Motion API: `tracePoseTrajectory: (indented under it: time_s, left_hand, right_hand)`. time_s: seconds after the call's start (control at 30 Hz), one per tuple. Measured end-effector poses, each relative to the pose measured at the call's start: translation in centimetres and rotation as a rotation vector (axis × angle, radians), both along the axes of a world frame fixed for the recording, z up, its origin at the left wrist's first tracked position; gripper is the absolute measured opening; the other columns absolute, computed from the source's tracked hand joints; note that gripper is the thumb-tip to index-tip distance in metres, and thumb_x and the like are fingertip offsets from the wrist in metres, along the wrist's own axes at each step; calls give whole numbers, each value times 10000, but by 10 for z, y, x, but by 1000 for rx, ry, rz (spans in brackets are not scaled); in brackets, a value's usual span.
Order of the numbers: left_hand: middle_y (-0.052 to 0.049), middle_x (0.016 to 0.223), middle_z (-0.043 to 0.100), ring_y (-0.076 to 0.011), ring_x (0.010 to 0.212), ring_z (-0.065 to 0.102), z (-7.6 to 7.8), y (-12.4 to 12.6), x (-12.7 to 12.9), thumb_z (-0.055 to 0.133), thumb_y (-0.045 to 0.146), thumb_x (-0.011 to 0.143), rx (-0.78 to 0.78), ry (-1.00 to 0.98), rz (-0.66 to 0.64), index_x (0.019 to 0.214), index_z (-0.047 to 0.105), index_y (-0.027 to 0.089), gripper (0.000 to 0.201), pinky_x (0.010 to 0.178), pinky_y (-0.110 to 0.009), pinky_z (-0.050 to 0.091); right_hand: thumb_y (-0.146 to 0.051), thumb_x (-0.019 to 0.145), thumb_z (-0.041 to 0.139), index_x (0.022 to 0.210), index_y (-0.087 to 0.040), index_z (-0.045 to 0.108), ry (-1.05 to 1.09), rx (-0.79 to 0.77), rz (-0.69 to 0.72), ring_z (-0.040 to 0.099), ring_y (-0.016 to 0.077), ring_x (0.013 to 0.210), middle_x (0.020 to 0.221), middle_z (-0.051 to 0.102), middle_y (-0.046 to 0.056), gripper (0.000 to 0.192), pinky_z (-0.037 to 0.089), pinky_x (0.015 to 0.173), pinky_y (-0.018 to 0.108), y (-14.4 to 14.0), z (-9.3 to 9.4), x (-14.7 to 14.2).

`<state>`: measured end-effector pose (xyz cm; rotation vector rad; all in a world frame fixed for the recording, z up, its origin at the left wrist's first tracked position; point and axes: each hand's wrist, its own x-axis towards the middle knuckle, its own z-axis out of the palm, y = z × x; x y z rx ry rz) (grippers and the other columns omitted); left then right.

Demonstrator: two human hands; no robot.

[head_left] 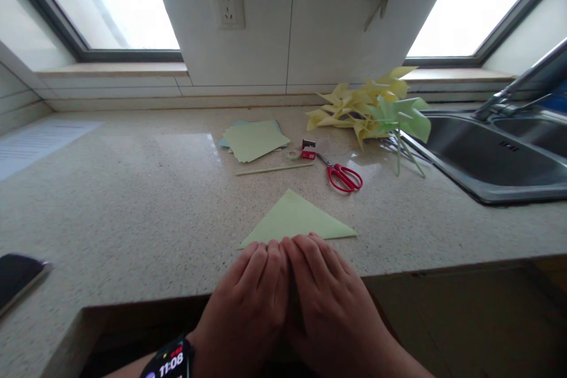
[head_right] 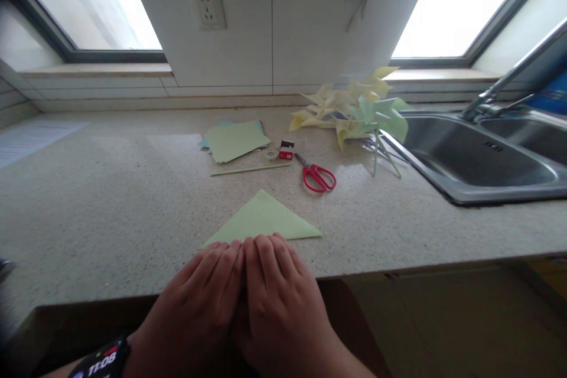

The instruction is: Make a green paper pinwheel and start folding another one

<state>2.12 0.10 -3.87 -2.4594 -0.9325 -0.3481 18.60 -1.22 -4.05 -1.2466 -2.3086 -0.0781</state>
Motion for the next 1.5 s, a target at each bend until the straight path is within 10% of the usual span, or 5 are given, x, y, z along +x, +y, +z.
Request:
tracePoseTrajectory:
  time_s: [1.0,1.23,1.5]
  left_hand:
    - [-109,810,620,-255,723,588,25,-10,-4,670,125,753,-98,80,280,955,709,81,211,602,-403,597]
    - [-241,1064,659,-349,969,624,19,-17,-18,687,155,758,-34,160,271,1171,674,-25,451,864,-515,588]
    - [-205,982,695,-304,875,631,21,-18,-11,605,154,776,-18,116,299,1131,705,2,399,800,-468,605]
  right_hand:
    - [-342,864,567,1318,-84,518,-256,43,-290,590,339,1159,1249,617,189,525,551,967,506,-9,7,70]
    - [-378,840,602,1320,-59,517,-285,41,-351,559,366,1216,1271,603,204,582,517,1018,519,-12,4,75]
    - [-466,842,598,1393,-31,500,-217,90,-201,504,386,1300,1395,559,233,709,514,1025,532,-12,29,34]
